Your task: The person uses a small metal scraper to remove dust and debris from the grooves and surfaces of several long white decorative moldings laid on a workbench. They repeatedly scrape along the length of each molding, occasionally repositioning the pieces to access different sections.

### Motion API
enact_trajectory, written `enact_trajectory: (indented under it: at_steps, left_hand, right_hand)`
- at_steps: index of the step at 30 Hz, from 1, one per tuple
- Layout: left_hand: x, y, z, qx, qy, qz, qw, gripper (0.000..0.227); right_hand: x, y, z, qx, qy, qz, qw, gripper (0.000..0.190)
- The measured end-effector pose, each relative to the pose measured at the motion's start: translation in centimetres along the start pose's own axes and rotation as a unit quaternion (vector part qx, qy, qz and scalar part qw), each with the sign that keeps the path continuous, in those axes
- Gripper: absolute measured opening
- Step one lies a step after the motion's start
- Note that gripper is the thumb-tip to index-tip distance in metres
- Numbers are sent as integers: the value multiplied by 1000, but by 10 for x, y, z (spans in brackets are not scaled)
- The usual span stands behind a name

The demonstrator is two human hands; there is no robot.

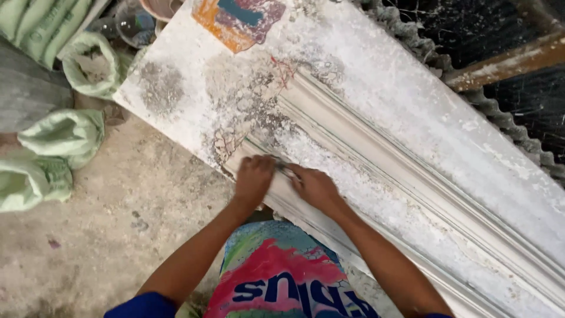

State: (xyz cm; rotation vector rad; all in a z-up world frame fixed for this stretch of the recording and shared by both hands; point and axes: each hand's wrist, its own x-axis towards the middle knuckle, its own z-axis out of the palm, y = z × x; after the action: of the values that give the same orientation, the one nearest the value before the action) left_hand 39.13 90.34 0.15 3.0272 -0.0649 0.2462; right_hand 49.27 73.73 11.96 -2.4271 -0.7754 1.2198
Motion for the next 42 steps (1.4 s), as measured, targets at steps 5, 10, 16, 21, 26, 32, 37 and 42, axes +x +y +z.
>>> enact_trajectory:
  at_steps: [5, 10, 16, 21, 26, 32, 37, 42]
  left_hand:
    - [6, -18, -61, 0, 110, -57, 992, 62]
    - [-5, 79, -82, -520, -114, -324, 782, 73]
    - [-30, 138, -9, -627, -84, -290, 718, 81]
    - [4, 105, 0, -556, -192, -204, 782, 34]
    - [38, 33, -21, -89, -124, 291, 944, 18]
    - [78, 5, -24, 55, -180, 481, 856, 27]
    - [110, -31, -10, 77, -107, 599, 790, 29]
    - [136, -9, -15, 84, -108, 688, 713, 30]
  right_hand:
    - [21, -4, 54, 239, 134, -38, 961, 40]
    - [-62, 9, 77, 342, 152, -160, 913, 45]
    - [-124, 89, 95, 340, 78, -102, 932, 65]
    - [-168, 168, 140, 321, 140, 13, 936, 56]
    - [-211, 272, 197, -1, 493, 203, 846, 60]
    - [-234, 302, 234, 278, 275, 546, 741, 129]
    - [-209, 276, 241, 168, 410, 483, 755, 119]
    - [-209, 274, 236, 217, 364, 528, 736, 129]
